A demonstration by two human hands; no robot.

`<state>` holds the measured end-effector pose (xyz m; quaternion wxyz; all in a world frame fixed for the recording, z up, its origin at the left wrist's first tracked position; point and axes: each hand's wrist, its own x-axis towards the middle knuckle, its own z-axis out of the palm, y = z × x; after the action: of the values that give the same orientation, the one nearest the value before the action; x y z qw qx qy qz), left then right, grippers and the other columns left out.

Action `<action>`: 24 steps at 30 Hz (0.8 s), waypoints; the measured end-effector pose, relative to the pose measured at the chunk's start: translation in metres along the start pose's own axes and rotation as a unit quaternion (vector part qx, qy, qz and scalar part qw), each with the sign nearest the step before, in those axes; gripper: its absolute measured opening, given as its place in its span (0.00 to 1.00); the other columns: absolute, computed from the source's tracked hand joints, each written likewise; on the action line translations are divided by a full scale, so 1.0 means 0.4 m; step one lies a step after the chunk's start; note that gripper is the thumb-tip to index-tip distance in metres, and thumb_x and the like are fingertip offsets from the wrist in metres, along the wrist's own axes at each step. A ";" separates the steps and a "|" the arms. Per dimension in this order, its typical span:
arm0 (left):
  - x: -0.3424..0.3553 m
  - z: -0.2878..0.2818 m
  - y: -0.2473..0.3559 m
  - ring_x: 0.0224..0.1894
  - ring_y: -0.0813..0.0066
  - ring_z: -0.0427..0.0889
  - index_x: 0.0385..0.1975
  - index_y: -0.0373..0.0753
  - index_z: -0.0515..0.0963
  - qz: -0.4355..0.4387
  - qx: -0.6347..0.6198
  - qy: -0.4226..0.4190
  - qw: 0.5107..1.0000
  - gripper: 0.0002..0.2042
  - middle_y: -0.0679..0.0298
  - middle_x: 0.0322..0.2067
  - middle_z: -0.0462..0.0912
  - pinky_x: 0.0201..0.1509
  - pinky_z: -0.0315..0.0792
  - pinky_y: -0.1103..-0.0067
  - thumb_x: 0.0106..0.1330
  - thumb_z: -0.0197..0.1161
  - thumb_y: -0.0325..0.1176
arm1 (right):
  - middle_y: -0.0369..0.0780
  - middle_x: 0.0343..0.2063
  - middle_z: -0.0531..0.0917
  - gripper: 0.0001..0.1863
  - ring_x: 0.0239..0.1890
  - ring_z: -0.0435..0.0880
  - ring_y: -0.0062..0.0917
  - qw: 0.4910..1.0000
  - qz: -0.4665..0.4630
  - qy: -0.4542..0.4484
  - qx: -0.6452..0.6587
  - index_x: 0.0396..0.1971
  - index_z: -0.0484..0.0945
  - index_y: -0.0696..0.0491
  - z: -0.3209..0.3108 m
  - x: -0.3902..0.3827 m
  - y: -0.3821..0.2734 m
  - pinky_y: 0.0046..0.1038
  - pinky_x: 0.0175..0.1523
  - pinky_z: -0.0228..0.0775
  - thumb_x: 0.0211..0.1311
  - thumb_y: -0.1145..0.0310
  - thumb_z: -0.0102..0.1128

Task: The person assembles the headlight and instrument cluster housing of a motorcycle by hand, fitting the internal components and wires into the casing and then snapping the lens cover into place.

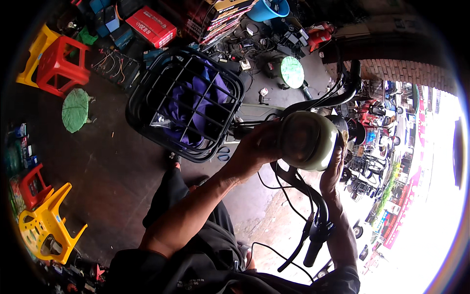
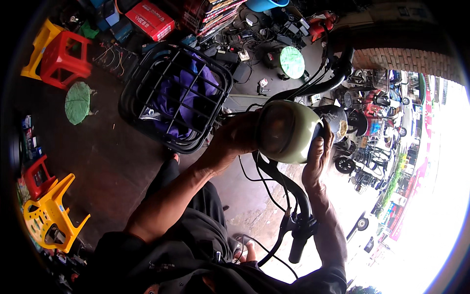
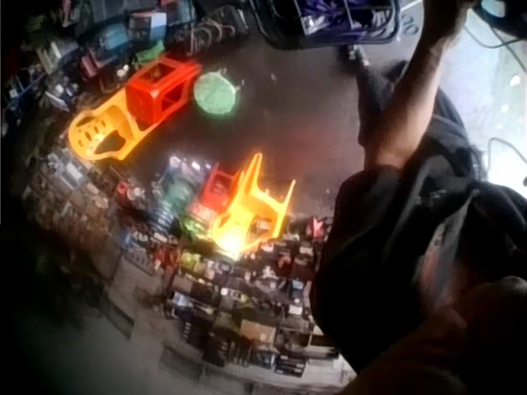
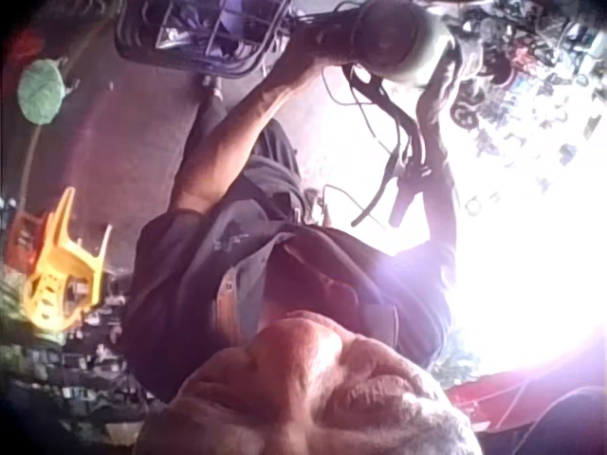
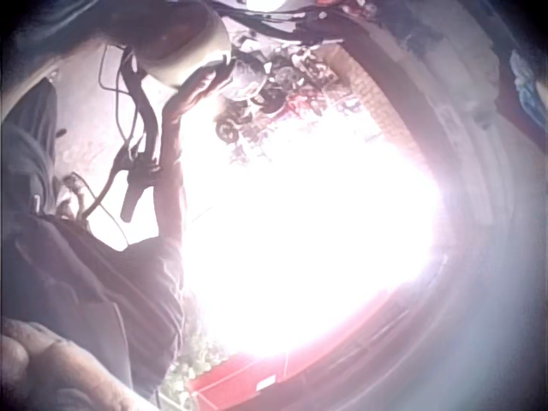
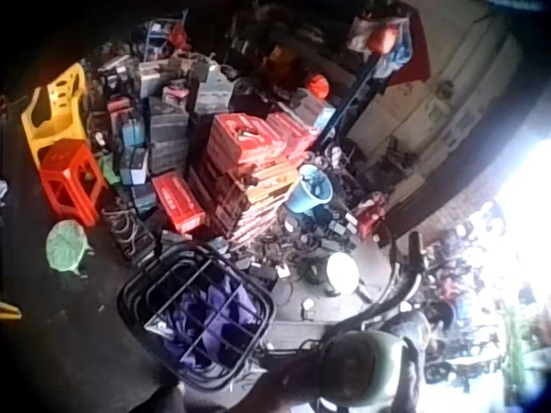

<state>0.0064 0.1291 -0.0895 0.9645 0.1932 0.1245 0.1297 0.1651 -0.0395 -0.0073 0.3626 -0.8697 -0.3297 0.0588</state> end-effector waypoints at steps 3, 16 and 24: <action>0.013 -0.002 0.019 0.54 0.73 0.80 0.61 0.35 0.71 -0.007 0.024 0.017 1.000 0.30 0.62 0.53 0.80 0.57 0.76 0.75 0.56 0.72 0.25 | 0.49 0.63 0.67 0.34 0.63 0.67 0.37 0.986 -0.071 -0.047 -0.144 0.67 0.62 0.60 -0.030 0.025 -0.039 0.38 0.69 0.53 0.76 0.47 0.36; 0.024 0.008 0.031 0.51 0.78 0.81 0.58 0.35 0.74 -0.009 0.007 0.032 0.999 0.24 0.64 0.49 0.82 0.56 0.75 0.79 0.61 0.71 0.29 | 0.54 0.68 0.54 0.79 0.69 0.60 0.47 0.963 -0.126 -0.226 -0.072 0.73 0.39 0.59 -0.051 0.072 -0.086 0.47 0.71 0.52 0.31 0.20 0.66; 0.030 0.001 0.006 0.50 0.65 0.84 0.56 0.40 0.74 0.003 0.222 0.050 0.974 0.20 0.60 0.47 0.83 0.49 0.80 0.76 0.63 0.65 0.28 | 0.52 0.64 0.63 0.79 0.64 0.69 0.45 0.979 -0.061 -0.175 0.080 0.71 0.45 0.56 -0.035 0.045 -0.039 0.45 0.68 0.63 0.18 0.36 0.85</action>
<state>0.0171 0.1346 -0.0903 0.8898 0.3961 0.1977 0.1110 0.1756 -0.0285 0.0160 0.3702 -0.7924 -0.4349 0.2142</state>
